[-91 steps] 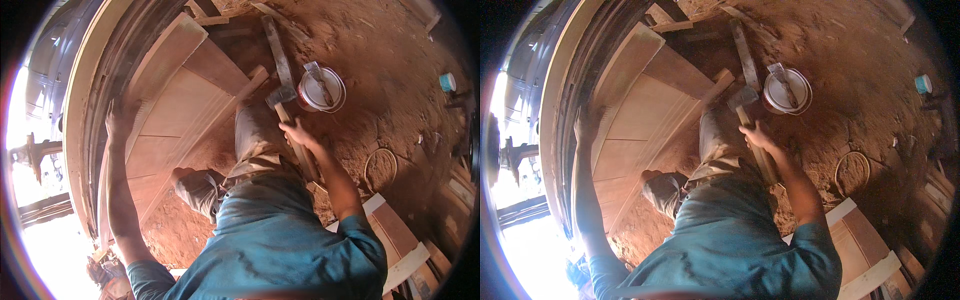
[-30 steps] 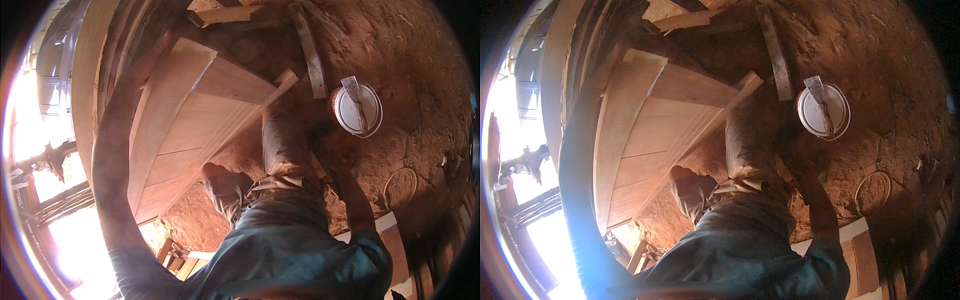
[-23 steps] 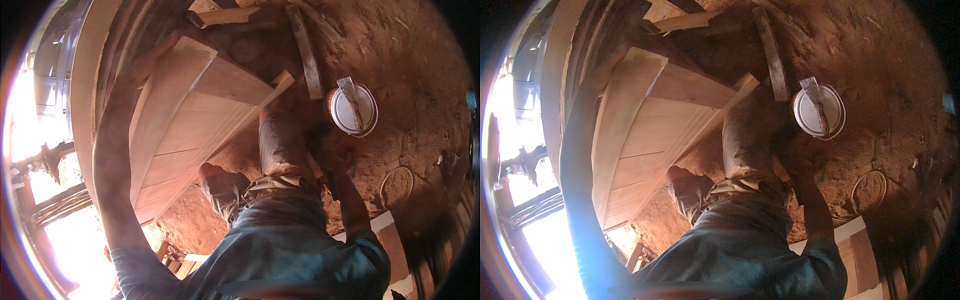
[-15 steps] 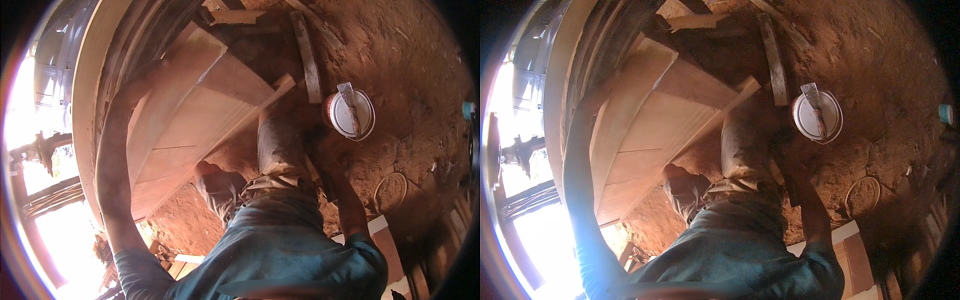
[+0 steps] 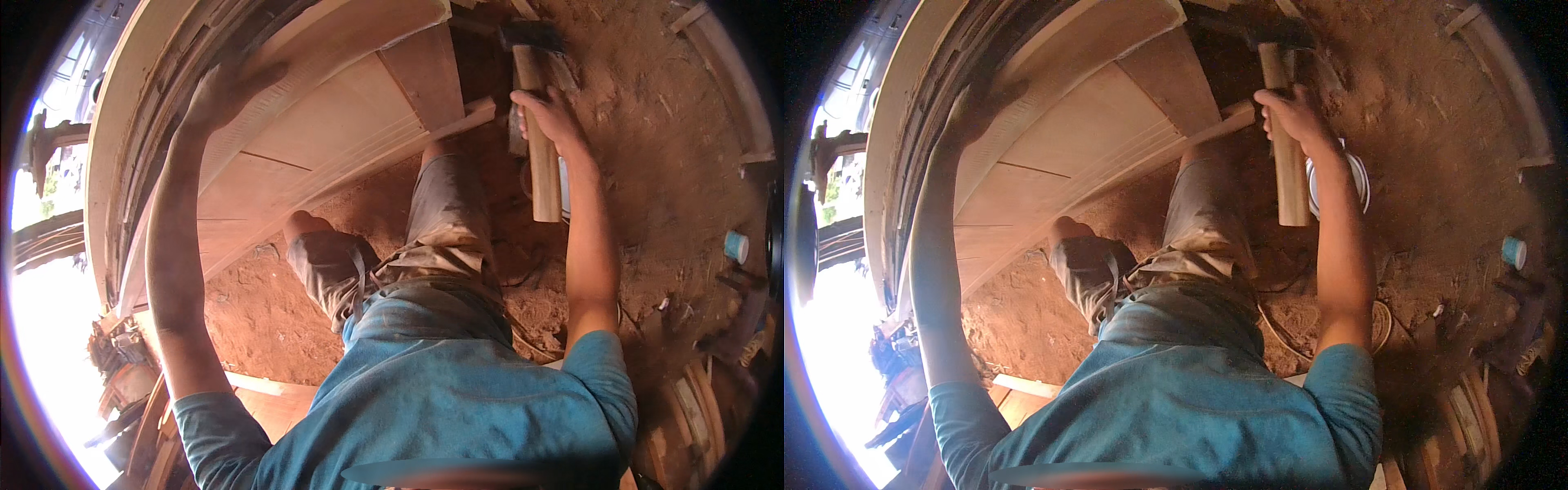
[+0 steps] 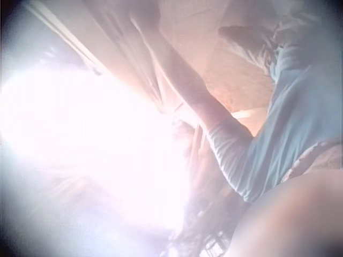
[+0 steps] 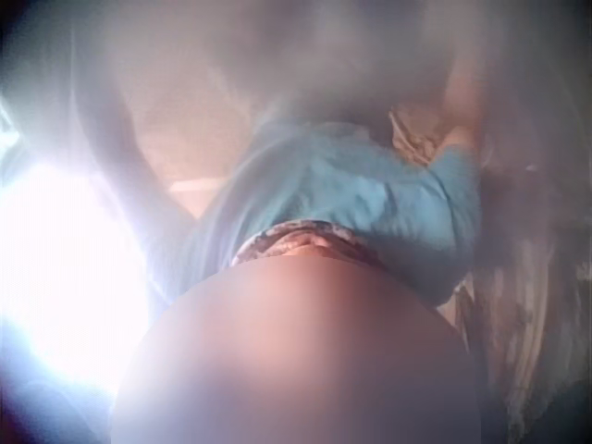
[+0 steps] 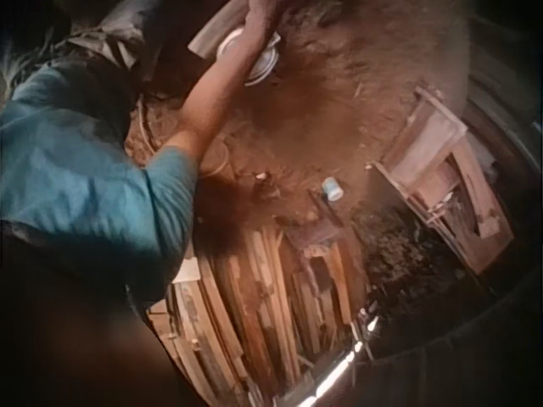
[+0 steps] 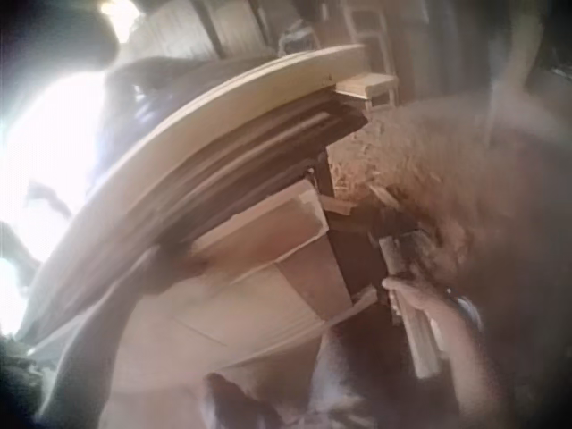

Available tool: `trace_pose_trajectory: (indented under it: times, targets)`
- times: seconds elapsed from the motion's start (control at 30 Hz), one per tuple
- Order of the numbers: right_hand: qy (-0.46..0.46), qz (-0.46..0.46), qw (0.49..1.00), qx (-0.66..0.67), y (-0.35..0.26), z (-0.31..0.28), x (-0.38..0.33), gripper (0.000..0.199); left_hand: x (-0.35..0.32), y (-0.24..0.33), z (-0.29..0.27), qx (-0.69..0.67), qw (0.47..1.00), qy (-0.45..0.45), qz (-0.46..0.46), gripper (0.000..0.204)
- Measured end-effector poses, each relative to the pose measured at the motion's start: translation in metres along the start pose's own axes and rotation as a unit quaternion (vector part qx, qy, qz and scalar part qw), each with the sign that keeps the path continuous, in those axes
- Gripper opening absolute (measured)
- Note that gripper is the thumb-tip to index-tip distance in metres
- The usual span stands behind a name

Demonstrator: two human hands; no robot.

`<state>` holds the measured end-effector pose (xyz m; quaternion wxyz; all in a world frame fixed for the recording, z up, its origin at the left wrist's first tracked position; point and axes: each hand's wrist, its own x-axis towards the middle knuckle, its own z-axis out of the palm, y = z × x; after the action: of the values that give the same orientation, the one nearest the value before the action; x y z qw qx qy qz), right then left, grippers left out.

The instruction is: The person assembles a wooden door by attaching a long wooden strip to the edge of a large door panel. They use a hammer to tap the strip into place and a tape measure to check the dimensions of the door.

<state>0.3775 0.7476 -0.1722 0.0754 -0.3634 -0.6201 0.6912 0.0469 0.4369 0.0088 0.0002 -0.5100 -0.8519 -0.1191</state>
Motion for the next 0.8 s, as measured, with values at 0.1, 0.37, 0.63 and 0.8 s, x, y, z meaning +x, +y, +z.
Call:
trace_pose_trajectory:
  times: [0.1, 0.37, 0.63, 0.8]
  targets:
    - [-0.02, 0.05, 0.994, -0.1, -0.003, 0.03, -0.004, 0.042, 0.007, -0.017, 0.005, -0.003, 0.998, -0.058, -0.028, 0.059]
    - [-0.049, 0.043, 0.997, -0.034, 0.02, 0.016, -0.027, 0.03, 0.008, 0.038, 0.02, 0.184, 0.973, 0.135, 0.039, 0.081]
    - [0.065, -0.072, 0.995, 0.026, -0.047, -0.015, -0.023, 0.031, 0.051, 0.1, 0.093, 0.245, 0.908, 0.279, 0.193, 0.115]
    - [0.065, -0.091, 0.994, -0.015, -0.06, 0.004, -0.007, 0.029, 0.055, 0.093, 0.097, 0.263, 0.904, 0.286, 0.18, 0.115]
